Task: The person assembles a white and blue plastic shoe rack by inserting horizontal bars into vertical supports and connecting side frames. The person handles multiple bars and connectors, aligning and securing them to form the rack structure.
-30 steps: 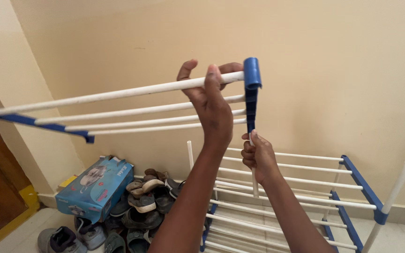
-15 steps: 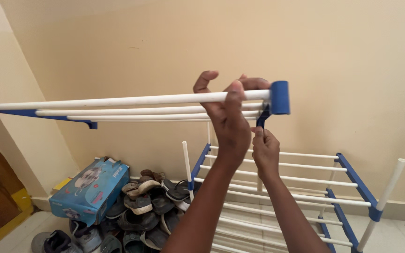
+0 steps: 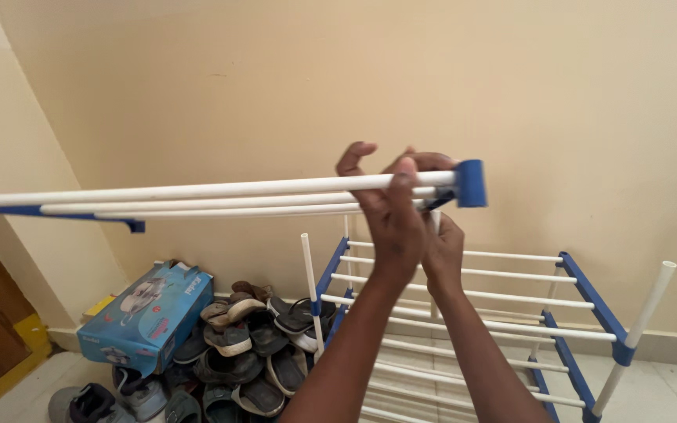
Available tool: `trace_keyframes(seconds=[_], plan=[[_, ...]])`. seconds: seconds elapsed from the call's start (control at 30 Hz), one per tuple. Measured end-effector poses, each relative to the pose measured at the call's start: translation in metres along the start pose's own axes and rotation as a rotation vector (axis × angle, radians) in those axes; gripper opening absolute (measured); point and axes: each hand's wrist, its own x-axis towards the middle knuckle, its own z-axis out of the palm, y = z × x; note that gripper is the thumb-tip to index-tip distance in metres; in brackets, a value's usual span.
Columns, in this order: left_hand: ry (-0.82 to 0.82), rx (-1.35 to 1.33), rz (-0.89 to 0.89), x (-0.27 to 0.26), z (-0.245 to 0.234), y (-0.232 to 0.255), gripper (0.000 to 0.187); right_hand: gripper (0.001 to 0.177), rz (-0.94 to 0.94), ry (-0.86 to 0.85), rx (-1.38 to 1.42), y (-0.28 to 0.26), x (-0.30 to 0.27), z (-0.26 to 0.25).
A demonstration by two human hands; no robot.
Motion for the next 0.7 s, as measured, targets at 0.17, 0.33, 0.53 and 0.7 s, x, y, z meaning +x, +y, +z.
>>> trace_keyframes(seconds=[0.17,0.33,0.53,0.7], plan=[[0.061,-0.013,-0.026,0.017,-0.026,-0.002,0.036,0.030,0.203,-0.029,-0.190,-0.010,-0.005,-0.021],[-0.015,0.089,-0.030,0.010,-0.050,-0.002,0.036,0.034,0.393,-0.127,0.172,-0.007,-0.002,-0.049],[-0.117,-0.147,-0.162,-0.007,-0.060,0.001,0.049,0.046,0.762,-0.288,0.224,-0.007,-0.007,-0.043],[-0.241,-0.307,-0.246,-0.023,-0.048,0.008,0.051,0.039,0.805,-0.456,0.749,0.012,-0.027,-0.029]])
